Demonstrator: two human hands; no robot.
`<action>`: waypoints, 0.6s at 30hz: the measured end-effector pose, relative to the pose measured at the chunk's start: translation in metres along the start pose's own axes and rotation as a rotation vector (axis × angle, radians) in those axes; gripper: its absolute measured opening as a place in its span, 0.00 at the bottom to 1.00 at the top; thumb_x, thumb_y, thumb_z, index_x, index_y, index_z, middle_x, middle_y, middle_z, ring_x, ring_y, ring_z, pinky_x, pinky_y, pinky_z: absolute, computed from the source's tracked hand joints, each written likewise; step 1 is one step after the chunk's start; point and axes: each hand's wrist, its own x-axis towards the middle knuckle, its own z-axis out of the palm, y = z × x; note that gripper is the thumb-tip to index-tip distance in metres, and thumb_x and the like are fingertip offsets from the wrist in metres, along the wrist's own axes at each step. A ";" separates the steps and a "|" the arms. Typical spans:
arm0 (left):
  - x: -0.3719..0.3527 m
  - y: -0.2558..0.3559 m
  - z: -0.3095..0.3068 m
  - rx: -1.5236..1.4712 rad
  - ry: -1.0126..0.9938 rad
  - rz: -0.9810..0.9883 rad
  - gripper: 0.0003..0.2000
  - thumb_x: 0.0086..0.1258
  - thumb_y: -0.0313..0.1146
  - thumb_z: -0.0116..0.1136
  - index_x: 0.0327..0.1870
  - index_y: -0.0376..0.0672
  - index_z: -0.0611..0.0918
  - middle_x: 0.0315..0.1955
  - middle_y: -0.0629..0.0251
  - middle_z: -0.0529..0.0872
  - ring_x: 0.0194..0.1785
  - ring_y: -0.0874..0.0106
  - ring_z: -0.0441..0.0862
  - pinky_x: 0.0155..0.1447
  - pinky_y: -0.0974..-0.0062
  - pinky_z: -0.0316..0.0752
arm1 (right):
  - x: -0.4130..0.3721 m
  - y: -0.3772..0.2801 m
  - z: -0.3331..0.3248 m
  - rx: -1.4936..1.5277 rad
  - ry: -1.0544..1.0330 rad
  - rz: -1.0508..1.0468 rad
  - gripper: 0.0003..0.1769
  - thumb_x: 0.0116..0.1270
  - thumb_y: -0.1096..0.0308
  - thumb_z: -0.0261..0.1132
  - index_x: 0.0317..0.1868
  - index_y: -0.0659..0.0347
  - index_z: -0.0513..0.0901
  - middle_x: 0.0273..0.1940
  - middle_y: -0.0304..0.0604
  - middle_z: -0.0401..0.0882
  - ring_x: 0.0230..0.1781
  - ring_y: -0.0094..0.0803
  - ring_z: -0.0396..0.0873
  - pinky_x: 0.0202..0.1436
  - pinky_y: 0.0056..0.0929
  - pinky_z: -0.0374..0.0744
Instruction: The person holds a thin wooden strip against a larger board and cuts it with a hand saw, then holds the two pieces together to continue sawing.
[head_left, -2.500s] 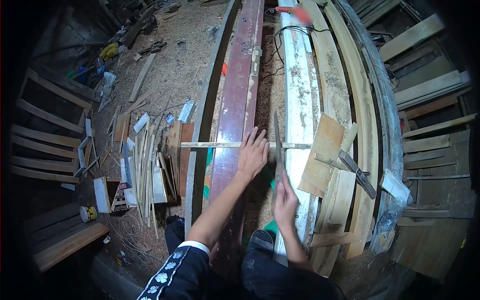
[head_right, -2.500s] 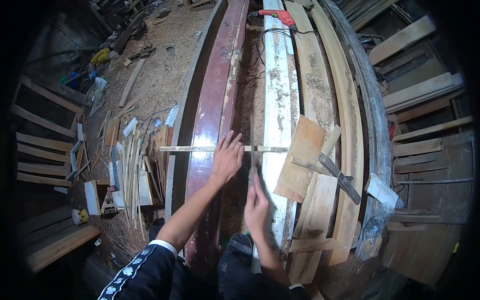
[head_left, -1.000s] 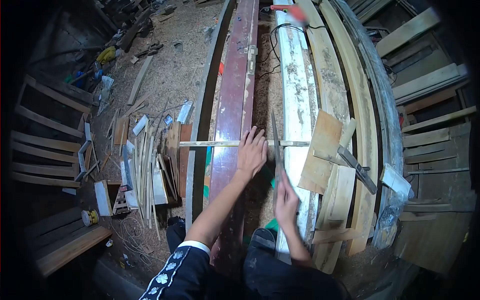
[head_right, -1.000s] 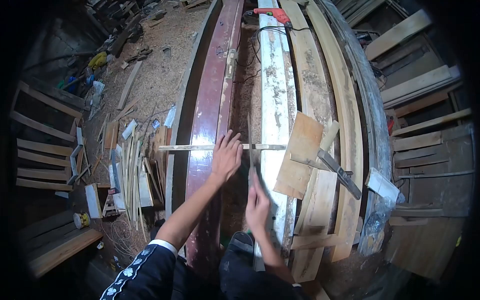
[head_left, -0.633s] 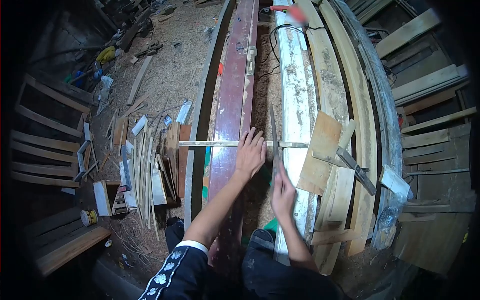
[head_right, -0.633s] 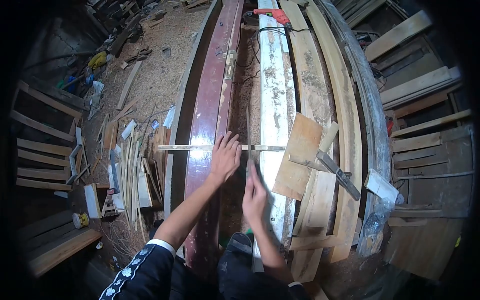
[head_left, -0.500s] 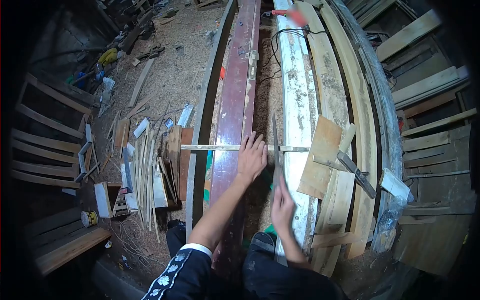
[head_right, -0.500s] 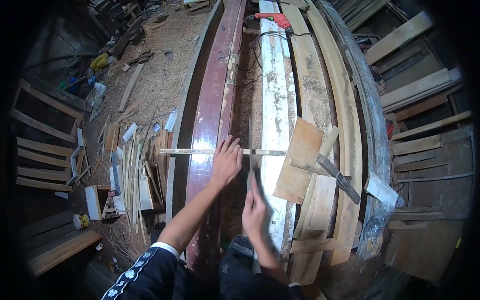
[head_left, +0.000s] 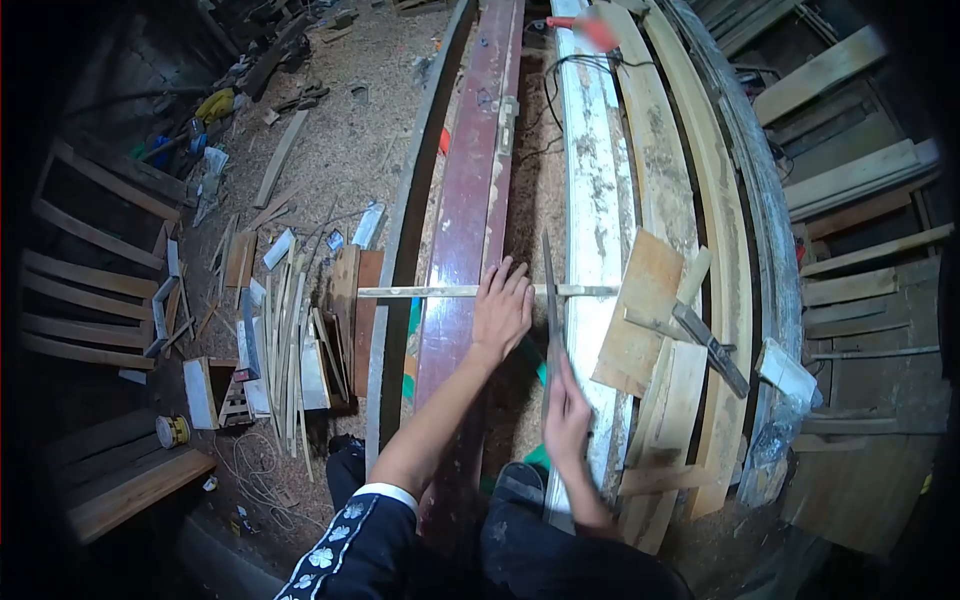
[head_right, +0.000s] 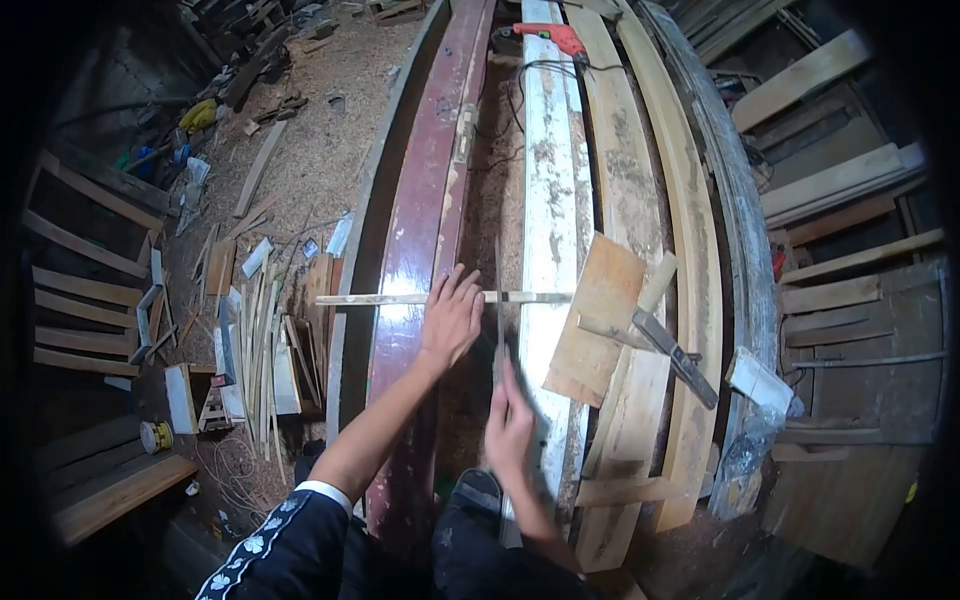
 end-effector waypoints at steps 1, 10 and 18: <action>0.003 0.000 -0.003 0.010 0.017 0.016 0.17 0.85 0.40 0.45 0.55 0.40 0.85 0.69 0.63 0.82 0.80 0.61 0.68 0.86 0.57 0.54 | 0.024 -0.002 0.004 0.020 -0.002 0.031 0.27 0.86 0.62 0.53 0.74 0.75 0.73 0.72 0.62 0.77 0.75 0.43 0.74 0.79 0.36 0.67; 0.001 0.000 -0.002 0.011 0.004 0.010 0.17 0.85 0.40 0.45 0.57 0.40 0.85 0.70 0.62 0.82 0.81 0.61 0.66 0.86 0.58 0.52 | 0.010 0.002 -0.007 0.009 -0.022 0.019 0.27 0.86 0.62 0.53 0.75 0.71 0.73 0.71 0.59 0.79 0.74 0.40 0.75 0.78 0.35 0.68; -0.003 -0.003 -0.001 0.022 -0.028 0.030 0.18 0.85 0.40 0.46 0.63 0.41 0.84 0.71 0.61 0.80 0.82 0.62 0.65 0.86 0.58 0.52 | 0.009 0.010 0.002 0.106 0.025 -0.017 0.27 0.86 0.64 0.52 0.74 0.76 0.72 0.71 0.60 0.78 0.76 0.42 0.73 0.79 0.36 0.67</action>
